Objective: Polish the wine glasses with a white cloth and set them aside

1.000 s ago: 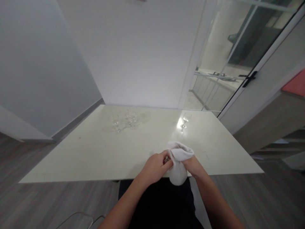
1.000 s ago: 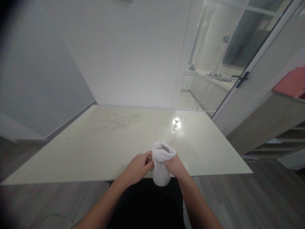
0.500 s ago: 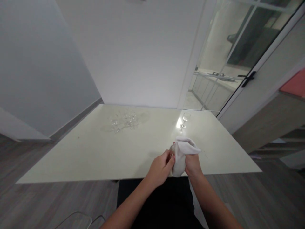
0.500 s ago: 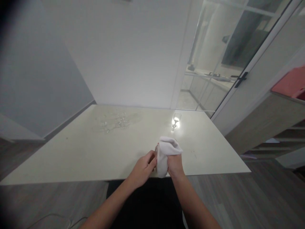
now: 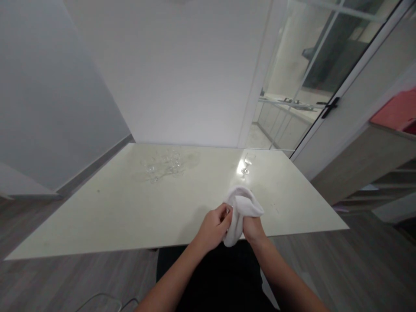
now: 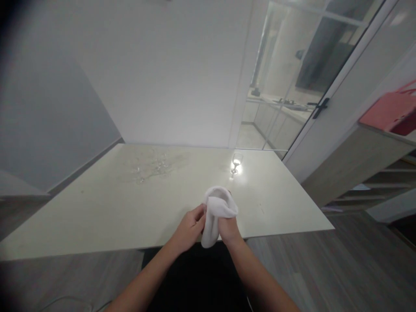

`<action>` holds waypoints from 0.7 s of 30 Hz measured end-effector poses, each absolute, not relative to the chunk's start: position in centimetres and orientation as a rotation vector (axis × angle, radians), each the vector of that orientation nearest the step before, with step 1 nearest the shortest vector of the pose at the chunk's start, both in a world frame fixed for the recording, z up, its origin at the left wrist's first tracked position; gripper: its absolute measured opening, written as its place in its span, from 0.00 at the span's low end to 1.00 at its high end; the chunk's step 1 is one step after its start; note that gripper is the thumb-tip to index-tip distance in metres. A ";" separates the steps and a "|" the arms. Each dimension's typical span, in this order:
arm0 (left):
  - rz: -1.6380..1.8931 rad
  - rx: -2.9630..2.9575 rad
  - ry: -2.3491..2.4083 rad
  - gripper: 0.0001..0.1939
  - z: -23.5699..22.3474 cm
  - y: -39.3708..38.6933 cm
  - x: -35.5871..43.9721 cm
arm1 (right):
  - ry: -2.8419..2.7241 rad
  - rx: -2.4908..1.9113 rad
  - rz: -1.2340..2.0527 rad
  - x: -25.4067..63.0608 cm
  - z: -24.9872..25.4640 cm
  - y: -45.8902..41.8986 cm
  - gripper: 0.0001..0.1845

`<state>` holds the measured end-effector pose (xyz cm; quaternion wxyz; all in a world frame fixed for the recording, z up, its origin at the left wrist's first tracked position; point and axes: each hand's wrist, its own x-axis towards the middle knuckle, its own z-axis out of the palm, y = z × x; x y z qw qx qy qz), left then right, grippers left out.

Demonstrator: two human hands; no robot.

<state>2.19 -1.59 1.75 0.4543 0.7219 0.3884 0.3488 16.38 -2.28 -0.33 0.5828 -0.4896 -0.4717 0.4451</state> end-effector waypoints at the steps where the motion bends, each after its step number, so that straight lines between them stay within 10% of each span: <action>1: 0.825 1.827 0.989 0.21 1.9 -1.4 1.8 | -1.043 -1.147 1.067 16.5 -0.5 -2.2 0.22; 10: 0.460 2.559 1.114 0.28 5.5 -0.2 -2.3 | -1.203 -1.040 1.527 17.8 0.7 -2.8 0.15; 21: 0.227 2.777 1.055 0.32 6.6 -0.8 -2.0 | -1.590 -1.172 1.261 19.1 0.0 -2.9 0.09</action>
